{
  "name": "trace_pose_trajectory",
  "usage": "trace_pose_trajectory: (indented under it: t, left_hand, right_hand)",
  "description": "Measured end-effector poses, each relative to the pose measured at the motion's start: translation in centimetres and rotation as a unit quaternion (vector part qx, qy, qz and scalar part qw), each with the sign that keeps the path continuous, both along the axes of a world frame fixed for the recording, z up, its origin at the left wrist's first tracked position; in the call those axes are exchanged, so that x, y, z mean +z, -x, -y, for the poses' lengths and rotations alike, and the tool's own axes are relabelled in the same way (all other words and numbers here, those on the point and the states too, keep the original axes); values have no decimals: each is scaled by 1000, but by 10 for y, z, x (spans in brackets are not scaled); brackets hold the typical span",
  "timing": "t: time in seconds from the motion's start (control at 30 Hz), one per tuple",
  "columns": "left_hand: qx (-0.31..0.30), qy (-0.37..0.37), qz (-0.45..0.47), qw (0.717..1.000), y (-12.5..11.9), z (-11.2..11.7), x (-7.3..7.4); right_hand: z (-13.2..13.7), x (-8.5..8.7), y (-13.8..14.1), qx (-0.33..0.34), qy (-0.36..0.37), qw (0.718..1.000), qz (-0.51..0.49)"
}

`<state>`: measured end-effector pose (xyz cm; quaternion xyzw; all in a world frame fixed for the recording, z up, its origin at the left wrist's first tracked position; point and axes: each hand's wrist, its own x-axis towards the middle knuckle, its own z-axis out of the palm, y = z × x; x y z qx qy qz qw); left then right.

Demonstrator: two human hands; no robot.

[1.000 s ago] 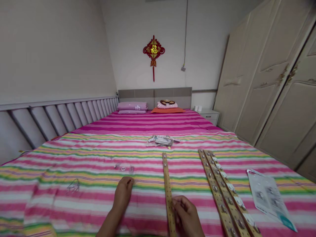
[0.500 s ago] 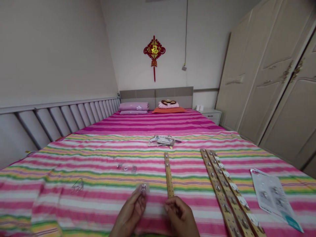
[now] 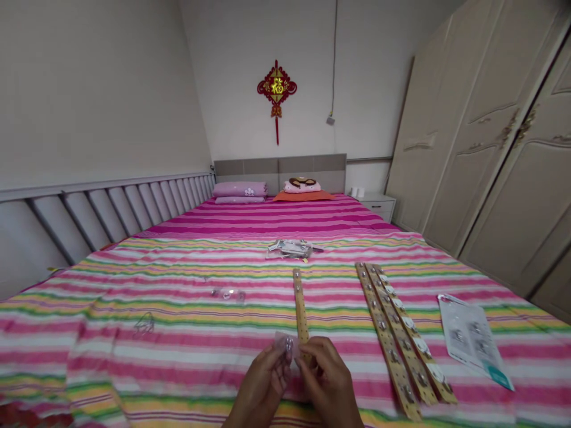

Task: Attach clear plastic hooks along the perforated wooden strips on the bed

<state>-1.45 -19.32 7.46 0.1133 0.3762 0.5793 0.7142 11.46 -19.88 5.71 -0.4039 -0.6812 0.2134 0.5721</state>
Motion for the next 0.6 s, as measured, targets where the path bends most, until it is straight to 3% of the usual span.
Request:
trace_pose_trajectory:
  t: [0.1,0.17,0.27,0.43,0.5,0.6]
  left_hand:
    - [12,27,-3,1000,-5,2,-1]
    - [5,2,-18,1000,-7,5,-3]
    - [-8,-44,-130,991,-10,8,-6]
    - [-19,-165,-350,922,-7,11,-7]
    - [11,-173,-381,908,-3,10,-4]
    - [44,-157,-384,909,1,4,-4]
  right_hand:
    - [2,2,-3,23,8,999,-20]
    - [1,3,-4,23,32,998,-45]
    - [-4,2,-3,4,117,985,-128]
    - [-15,-5,-6,86,287,897,-326]
    - [-16,-7,-7,114,321,865,-370]
    - [-14,-9,-5,129,349,838,-400]
